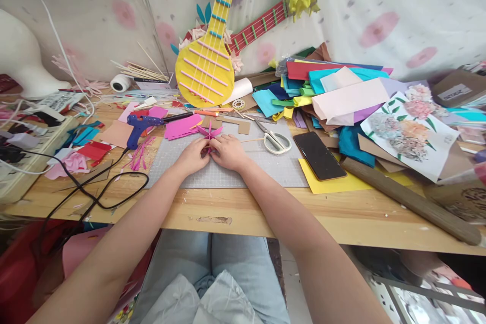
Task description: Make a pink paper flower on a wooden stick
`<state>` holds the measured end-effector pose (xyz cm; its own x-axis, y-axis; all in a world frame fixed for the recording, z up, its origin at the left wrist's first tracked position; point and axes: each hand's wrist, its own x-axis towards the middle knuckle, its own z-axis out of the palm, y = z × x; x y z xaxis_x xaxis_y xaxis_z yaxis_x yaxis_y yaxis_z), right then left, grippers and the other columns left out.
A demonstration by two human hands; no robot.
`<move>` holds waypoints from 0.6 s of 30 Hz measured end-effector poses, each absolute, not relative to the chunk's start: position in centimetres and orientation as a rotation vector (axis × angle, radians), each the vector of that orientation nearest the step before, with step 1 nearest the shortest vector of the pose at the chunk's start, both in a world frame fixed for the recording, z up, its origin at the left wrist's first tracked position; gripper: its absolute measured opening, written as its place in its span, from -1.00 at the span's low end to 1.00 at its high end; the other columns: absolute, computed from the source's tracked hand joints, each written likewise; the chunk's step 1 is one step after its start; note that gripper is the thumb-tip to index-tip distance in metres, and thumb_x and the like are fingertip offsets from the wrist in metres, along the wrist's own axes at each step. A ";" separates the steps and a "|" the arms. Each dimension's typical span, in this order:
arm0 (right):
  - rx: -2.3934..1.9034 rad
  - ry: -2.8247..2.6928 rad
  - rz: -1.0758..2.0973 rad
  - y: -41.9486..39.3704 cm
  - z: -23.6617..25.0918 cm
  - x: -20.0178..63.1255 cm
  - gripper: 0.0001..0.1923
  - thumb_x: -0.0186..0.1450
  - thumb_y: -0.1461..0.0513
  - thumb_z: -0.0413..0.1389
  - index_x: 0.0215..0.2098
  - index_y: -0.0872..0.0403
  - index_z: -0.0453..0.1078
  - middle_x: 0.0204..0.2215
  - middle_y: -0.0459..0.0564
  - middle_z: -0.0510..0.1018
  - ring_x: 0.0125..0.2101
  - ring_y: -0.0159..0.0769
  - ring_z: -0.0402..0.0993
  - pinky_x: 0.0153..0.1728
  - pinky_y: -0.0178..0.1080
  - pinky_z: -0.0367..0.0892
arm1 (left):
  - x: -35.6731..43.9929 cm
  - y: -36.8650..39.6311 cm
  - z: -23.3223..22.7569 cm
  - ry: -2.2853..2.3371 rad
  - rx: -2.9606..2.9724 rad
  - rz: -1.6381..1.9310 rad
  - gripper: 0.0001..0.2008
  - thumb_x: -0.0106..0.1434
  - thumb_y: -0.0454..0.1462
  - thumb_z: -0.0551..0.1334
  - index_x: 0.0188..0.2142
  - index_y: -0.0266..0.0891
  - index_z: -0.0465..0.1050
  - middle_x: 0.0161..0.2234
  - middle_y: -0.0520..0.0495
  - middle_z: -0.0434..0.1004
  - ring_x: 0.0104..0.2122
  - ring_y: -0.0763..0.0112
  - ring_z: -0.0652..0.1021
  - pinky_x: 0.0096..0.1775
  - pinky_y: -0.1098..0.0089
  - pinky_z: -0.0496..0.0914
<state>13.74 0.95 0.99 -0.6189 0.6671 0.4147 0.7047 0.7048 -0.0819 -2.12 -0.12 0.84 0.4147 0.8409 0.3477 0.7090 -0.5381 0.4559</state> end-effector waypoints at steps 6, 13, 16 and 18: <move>-1.051 -2.503 -0.118 1.0 1.0 13.9 -0.88 0.18 0.22 0.00 -0.33 0.09 0.31 -0.37 0.03 0.48 -0.32 -0.25 0.27 -0.31 -0.23 0.03 | -2.3 -0.1 1.0 1.386 2.439 0.789 -0.78 0.04 -0.42 0.09 -0.28 -0.26 0.36 -0.28 -0.10 0.40 -0.25 0.33 0.42 -0.19 0.35 0.32; -1.005 -2.502 -0.119 1.0 1.0 14.1 -0.88 0.16 0.27 0.00 -0.32 0.09 0.32 -0.37 0.02 0.48 -0.32 -0.24 0.28 -0.30 -0.22 0.05 | -2.4 0.0 1.1 1.420 2.429 0.806 -0.82 0.05 -0.41 0.12 -0.32 -0.24 0.37 -0.32 -0.07 0.40 -0.28 0.34 0.42 -0.22 0.36 0.32; -0.997 -2.499 -0.105 1.0 1.0 14.2 -0.88 0.15 0.28 0.01 -0.33 0.09 0.32 -0.37 0.02 0.48 -0.32 -0.24 0.28 -0.29 -0.22 0.06 | -2.3 0.0 1.1 1.428 2.431 0.809 -0.83 0.05 -0.42 0.11 -0.33 -0.25 0.38 -0.33 -0.07 0.39 -0.29 0.35 0.42 -0.23 0.36 0.32; -0.995 -2.495 -0.109 1.0 1.1 14.2 -0.89 0.17 0.26 0.00 -0.33 0.09 0.32 -0.37 0.03 0.48 -0.32 -0.23 0.28 -0.30 -0.22 0.06 | -2.3 0.0 1.1 1.420 2.430 0.821 -0.82 0.05 -0.42 0.12 -0.33 -0.25 0.38 -0.33 -0.08 0.39 -0.29 0.34 0.42 -0.23 0.35 0.32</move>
